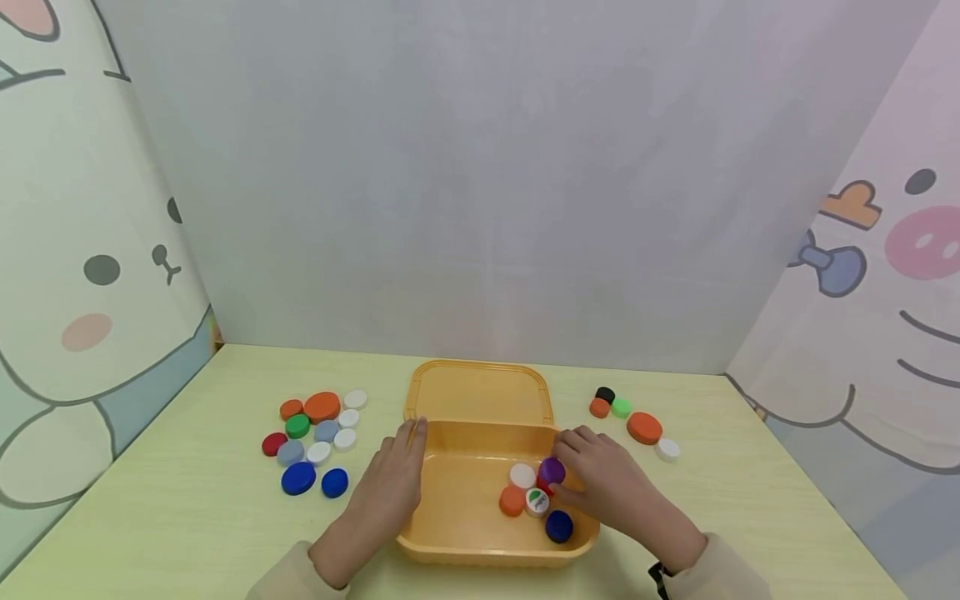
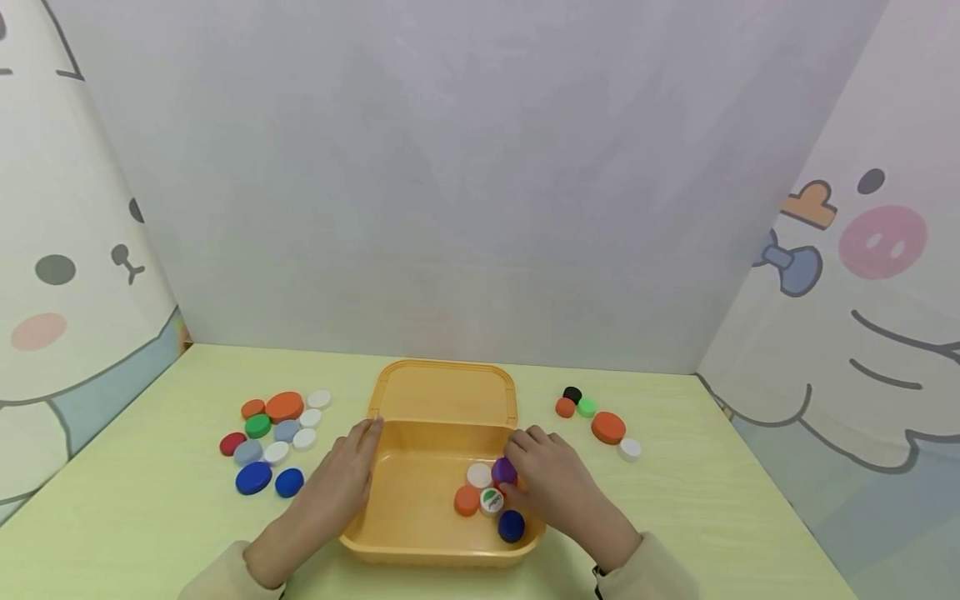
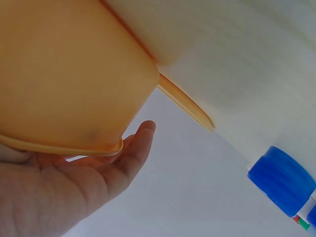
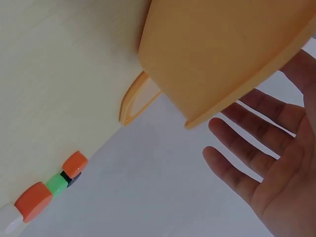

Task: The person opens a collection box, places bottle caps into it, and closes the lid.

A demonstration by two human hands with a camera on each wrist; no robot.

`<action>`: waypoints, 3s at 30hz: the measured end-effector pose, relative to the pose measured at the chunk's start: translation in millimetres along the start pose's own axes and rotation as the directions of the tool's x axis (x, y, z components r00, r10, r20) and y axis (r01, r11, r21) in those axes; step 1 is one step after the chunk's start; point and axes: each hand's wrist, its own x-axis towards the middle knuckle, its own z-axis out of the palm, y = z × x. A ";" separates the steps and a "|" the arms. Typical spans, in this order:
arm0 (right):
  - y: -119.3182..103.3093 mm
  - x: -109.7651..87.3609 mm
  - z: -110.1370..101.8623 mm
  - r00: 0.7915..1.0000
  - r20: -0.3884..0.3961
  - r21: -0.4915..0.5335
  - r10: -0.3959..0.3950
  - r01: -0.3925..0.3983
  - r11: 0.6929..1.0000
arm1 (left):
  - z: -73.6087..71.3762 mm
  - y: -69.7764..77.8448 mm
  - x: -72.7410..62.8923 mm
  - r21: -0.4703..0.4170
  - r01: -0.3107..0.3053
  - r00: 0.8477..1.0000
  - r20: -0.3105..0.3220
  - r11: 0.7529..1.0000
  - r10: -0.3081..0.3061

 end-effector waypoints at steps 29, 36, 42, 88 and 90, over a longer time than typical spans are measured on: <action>-17.8 -3.9 15.5 0.971 0.162 0.156 -0.175 0.150 0.976 | -1.5 0.6 1.1 -0.020 0.019 0.999 0.034 1.000 -0.018; -18.3 -3.0 15.0 0.962 0.212 0.166 -0.173 0.139 0.976 | -2.1 1.0 1.0 -0.028 0.026 0.999 0.041 0.999 -0.025; -19.2 -0.9 16.1 0.957 0.242 0.136 -0.160 0.130 0.982 | -1.8 0.5 0.3 -0.021 0.015 1.000 0.026 1.000 -0.014; 52.2 -2.4 3.7 0.990 -0.136 0.009 0.025 -0.024 1.000 | -1.7 -0.2 -0.4 -0.007 0.005 1.000 0.018 1.000 -0.005; 60.0 -5.0 5.5 0.988 -0.151 -0.007 0.044 -0.045 0.999 | -1.8 -0.5 -0.4 -0.005 0.004 1.000 0.017 1.000 -0.004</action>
